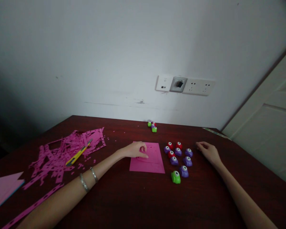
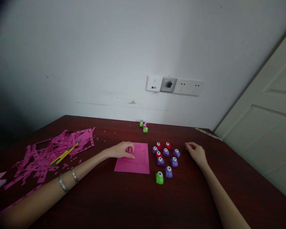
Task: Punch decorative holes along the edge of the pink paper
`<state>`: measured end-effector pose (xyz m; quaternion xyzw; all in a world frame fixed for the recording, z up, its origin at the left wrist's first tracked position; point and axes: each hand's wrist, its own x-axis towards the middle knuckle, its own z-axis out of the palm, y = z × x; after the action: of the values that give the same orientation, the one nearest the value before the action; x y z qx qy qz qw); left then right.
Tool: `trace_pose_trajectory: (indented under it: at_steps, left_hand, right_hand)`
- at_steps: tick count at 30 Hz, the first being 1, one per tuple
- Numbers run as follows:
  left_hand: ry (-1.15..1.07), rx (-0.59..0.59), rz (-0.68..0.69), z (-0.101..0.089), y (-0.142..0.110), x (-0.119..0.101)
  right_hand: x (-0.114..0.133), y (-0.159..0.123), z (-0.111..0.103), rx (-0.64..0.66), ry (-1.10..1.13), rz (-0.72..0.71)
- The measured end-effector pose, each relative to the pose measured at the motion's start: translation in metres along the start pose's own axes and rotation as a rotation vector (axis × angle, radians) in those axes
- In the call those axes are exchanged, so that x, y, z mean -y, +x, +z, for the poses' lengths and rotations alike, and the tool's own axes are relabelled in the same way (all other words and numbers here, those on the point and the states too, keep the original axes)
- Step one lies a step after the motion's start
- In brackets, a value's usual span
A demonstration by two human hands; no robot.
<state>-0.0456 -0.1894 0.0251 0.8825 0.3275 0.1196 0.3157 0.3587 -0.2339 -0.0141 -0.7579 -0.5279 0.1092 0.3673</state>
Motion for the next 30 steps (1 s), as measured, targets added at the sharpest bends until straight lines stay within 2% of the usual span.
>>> trace_pose_trajectory:
  at_steps: [3, 7, 12, 16, 20, 23, 27, 30]
  left_hand:
    - [-0.094, -0.012, -0.016, -0.001, 0.003, 0.002]
    - [-0.217, -0.134, -0.054, -0.003, 0.009, 0.007]
    - [-0.367, -0.275, -0.206, -0.011, 0.013, 0.017]
    - [-0.424, -0.371, -0.328, -0.022, 0.010, 0.027]
    - [-0.353, -0.444, -0.330, -0.030, 0.011, 0.040]
    - [-0.206, -0.464, -0.301, -0.034, 0.021, 0.047]
    - [0.041, -0.519, -0.302, -0.039, 0.049, 0.051]
    - [0.103, -0.545, -0.331, -0.038, 0.078, 0.053]
  right_hand:
    - [0.000, -0.003, 0.003, 0.017, -0.095, -0.072]
    - [0.003, -0.004, 0.003, 0.013, -0.161, -0.120]
    - [0.008, -0.003, 0.000, 0.016, -0.086, -0.086]
    - [0.027, -0.002, -0.005, 0.027, -0.018, -0.076]
    - [0.053, -0.002, -0.003, 0.037, 0.029, -0.125]
    - [0.070, -0.003, 0.002, 0.091, 0.051, -0.172]
    - [0.078, -0.005, 0.009, 0.102, 0.027, -0.230]
    - [0.068, -0.003, 0.013, 0.081, 0.040, -0.198]
